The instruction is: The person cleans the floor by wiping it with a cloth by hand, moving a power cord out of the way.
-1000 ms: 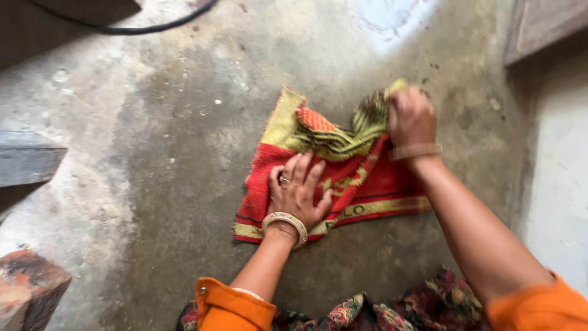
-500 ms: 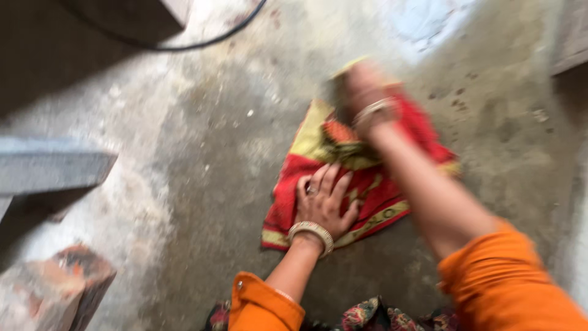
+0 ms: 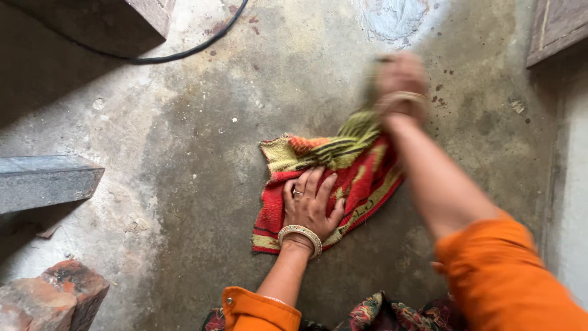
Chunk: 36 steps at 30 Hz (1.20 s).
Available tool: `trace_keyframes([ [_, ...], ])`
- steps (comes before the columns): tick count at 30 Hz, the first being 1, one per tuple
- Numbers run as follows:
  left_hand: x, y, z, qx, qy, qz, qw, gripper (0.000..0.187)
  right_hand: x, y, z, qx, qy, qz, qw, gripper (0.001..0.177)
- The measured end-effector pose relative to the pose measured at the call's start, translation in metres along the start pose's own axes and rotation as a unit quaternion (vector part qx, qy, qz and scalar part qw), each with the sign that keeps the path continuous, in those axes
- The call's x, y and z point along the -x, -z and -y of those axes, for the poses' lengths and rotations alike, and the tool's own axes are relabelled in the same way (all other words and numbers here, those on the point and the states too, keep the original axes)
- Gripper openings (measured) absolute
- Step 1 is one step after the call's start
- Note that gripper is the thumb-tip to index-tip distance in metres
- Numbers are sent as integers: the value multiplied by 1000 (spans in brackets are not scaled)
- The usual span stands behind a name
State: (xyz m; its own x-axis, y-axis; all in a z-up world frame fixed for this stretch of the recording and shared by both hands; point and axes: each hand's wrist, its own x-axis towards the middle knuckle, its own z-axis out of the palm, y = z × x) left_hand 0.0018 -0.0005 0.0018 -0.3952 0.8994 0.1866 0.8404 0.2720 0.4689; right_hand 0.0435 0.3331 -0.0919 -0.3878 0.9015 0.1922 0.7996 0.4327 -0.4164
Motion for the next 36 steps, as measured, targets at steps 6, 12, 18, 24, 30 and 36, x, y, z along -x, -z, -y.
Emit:
trace_keyframes([
  [6,0,1,2,19,-6,-16,1000,53,125,116,-127,140,-152,-151,967,20],
  [12,2,3,4,34,-44,41,998,50,245,159,-131,210,-298,-169,916,14],
  [18,-11,5,-4,-4,-103,88,991,67,172,148,-184,183,-288,-194,920,9],
  [24,-32,-3,-16,5,-104,106,989,68,40,102,-178,116,-188,-168,961,10],
  [30,-38,-1,-19,-5,-106,117,987,68,-14,24,-33,-38,69,-72,994,24],
  [36,-28,-12,-10,24,-76,127,989,58,56,-8,141,-84,452,54,887,13],
])
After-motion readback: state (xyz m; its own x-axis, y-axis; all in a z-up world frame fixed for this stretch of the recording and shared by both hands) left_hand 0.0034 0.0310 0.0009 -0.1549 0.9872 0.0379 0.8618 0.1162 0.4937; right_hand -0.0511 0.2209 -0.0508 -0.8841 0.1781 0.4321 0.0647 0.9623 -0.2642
